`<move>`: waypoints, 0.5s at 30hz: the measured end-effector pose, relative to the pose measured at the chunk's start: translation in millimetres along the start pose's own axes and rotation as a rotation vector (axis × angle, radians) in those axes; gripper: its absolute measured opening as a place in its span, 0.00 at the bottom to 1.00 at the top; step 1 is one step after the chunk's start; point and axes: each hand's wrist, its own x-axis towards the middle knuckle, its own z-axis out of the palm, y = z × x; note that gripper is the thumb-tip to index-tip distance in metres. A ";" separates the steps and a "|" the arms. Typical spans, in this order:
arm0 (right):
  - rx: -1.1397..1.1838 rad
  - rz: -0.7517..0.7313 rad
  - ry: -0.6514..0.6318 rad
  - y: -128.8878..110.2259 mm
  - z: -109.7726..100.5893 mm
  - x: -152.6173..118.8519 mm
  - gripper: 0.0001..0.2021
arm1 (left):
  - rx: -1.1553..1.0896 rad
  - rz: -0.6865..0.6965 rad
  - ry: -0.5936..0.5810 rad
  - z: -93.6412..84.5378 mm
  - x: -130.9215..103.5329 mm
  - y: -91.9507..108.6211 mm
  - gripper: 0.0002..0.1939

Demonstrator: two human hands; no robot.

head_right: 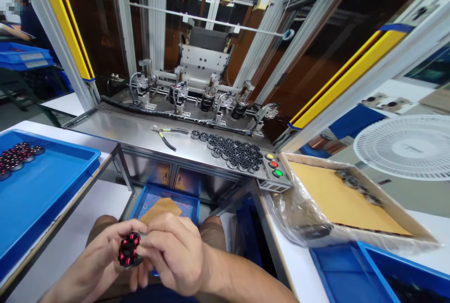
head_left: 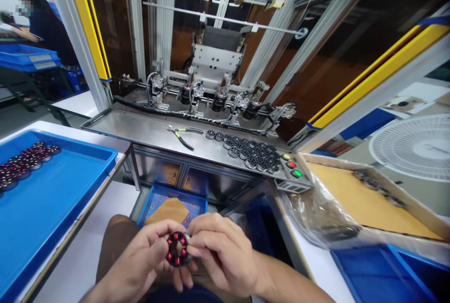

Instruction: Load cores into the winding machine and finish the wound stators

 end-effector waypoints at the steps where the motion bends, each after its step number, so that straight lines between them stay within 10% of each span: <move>1: -0.009 -0.019 -0.011 0.1 -2.0 0.3 0.07 | -0.008 -0.038 -0.017 1.5 1.1 0.0 0.22; 5: 0.052 -0.039 -0.021 5.7 -10.7 -3.1 0.05 | 0.104 0.029 0.116 4.4 0.0 0.4 0.16; 10: 0.313 0.239 0.131 19.3 -12.0 -13.5 0.30 | 0.144 0.053 0.198 4.7 -6.2 1.4 0.18; 15: 0.415 0.242 0.082 14.3 -1.3 -6.1 0.16 | 0.109 0.051 0.144 4.9 -5.1 1.1 0.15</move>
